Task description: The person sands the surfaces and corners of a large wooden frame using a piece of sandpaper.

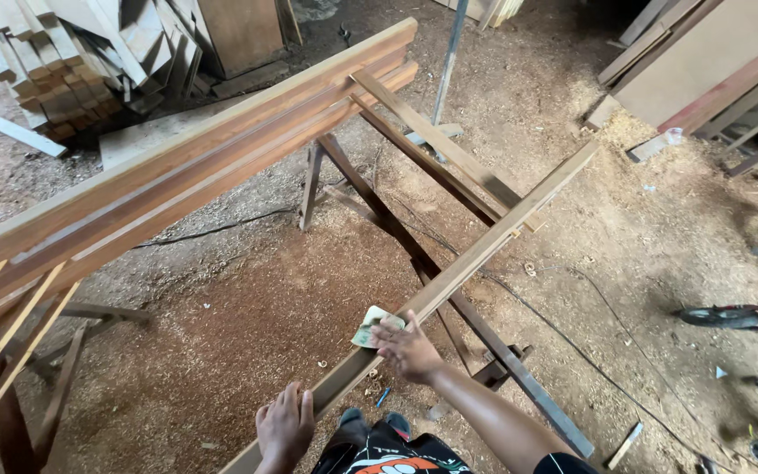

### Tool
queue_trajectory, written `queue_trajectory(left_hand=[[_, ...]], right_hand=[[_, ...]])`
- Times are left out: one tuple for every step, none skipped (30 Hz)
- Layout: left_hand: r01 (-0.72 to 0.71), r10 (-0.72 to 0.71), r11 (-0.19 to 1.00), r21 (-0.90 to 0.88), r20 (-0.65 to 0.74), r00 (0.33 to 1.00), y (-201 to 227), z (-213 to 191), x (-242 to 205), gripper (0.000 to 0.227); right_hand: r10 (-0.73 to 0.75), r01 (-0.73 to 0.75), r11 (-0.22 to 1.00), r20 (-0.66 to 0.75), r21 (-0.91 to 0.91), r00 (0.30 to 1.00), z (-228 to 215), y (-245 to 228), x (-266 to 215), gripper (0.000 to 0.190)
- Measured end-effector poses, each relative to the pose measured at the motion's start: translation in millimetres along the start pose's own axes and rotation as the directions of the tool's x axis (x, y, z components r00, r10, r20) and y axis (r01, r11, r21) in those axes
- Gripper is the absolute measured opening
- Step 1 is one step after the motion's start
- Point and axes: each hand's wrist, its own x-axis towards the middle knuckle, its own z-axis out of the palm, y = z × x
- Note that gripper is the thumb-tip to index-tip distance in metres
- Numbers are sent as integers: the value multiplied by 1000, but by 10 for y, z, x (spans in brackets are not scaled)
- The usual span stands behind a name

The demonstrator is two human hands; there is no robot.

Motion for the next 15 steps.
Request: queue_trajectory(left_hand=[[0,0,1000,-10,6,1000,-13,-11,-6,53],[-29,30,1000,2,-9,1000,-4,-18,9,53],[-58,59,998,14,-24,998,18,-20,25,52],[-82,84,996,31,-44,996,40,-38,60,51],[-129,130,991,30,-43,991,90,-39,107,52],[-171,173,985,31,-45,984,127,-33,155,53],[-214,215,976,32,-47,975,166,-20,203,54],[-288,288,957,16,-104,952,207,10,220,52],[-362,358,932,3,-162,920,257,40,249,49],[-436,423,900,-9,-220,879,310,79,268,47],[-465,442,885,-20,-279,853,352,102,288,47],[-495,457,869,-32,-335,824,419,110,313,47],[-524,468,851,-42,-391,792,469,111,308,47],[-518,472,855,-35,-362,804,477,94,296,48],[-513,476,858,-27,-333,814,479,72,271,48]], right_hand=[[180,-194,977,140,90,974,-29,6,-5,33],[336,-390,909,291,149,896,-92,69,-9,39],[455,-573,801,443,177,773,-162,151,0,45],[504,-584,798,370,146,780,-231,242,33,44],[547,-597,794,294,115,784,-314,355,28,43],[582,-609,788,214,89,784,-351,422,39,42],[540,-547,835,96,66,836,-339,449,70,40],[539,-540,840,27,50,842,-291,431,45,40],[538,-539,840,25,57,842,-205,381,32,40],[542,-545,835,64,74,838,-87,301,36,40],[542,-551,830,106,87,834,47,193,43,41],[512,-533,840,178,99,840,158,100,50,41],[457,-482,872,214,82,863,240,19,31,42],[386,-413,908,242,70,890,284,-5,48,42],[272,-275,961,234,-22,933,304,-15,53,44]])
